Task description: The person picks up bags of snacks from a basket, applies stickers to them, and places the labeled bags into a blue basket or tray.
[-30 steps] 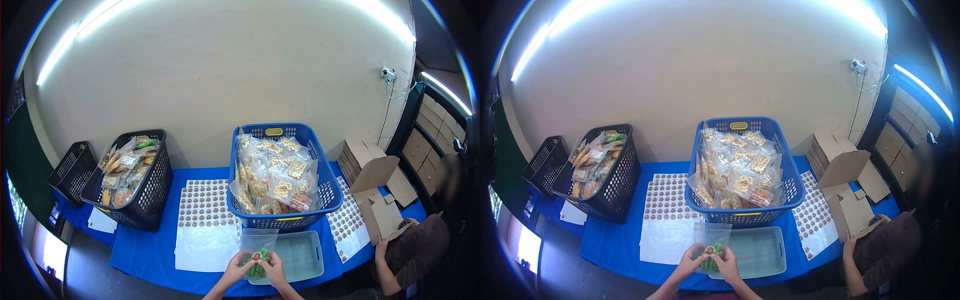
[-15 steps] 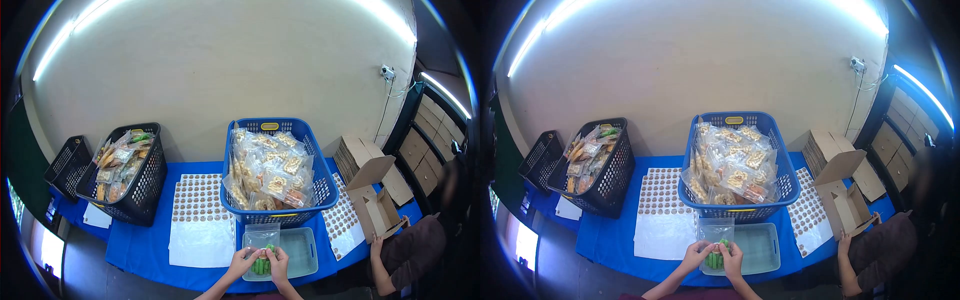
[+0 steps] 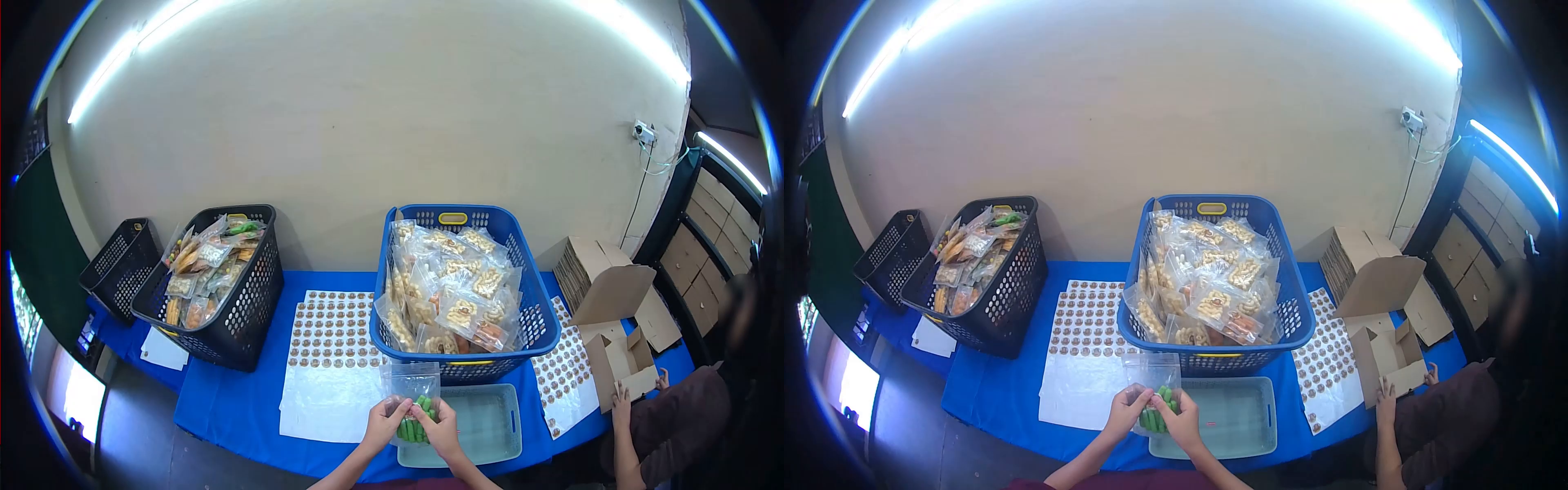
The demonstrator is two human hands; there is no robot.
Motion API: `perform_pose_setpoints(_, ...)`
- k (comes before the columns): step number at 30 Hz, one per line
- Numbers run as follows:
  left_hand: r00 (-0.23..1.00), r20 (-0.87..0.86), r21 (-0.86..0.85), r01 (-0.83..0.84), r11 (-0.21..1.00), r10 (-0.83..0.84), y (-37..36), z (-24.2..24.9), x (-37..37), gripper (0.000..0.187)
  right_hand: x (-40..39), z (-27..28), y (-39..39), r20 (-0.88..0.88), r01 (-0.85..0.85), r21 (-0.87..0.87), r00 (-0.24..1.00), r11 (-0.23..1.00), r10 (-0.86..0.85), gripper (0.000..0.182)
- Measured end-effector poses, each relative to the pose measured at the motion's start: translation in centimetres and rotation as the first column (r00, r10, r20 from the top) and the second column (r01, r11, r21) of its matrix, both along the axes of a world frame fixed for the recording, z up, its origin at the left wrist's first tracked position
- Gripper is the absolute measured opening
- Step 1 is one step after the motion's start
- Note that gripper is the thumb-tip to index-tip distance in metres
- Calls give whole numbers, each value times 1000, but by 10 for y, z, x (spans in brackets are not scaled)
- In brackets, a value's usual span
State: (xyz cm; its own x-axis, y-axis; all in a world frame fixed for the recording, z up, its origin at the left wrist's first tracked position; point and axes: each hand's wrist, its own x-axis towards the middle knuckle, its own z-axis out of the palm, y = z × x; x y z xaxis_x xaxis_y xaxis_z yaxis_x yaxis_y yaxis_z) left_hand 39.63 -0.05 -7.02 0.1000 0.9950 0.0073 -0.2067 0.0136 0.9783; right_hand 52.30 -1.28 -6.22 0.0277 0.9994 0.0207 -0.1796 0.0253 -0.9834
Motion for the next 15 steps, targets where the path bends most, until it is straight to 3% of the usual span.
perform_pose_setpoints(5, 997, -31, 4, 68, 998, -68, 0, -5, -2, 16, -3, 2, -5, -149, 94, -24, 984, 995, -97, 8)
perform_pose_setpoints(7, 992, 18, -88, 124, 988, -123, -4, 10, -2, 18, 1, 2, -4, -183, 116, -16, 976, 993, -117, 6)
perform_pose_setpoints(15, 984, 66, -116, 172, 978, -165, -15, 19, -14, 23, -4, 13, -9, -171, 101, -6, 980, 995, -100, 7)
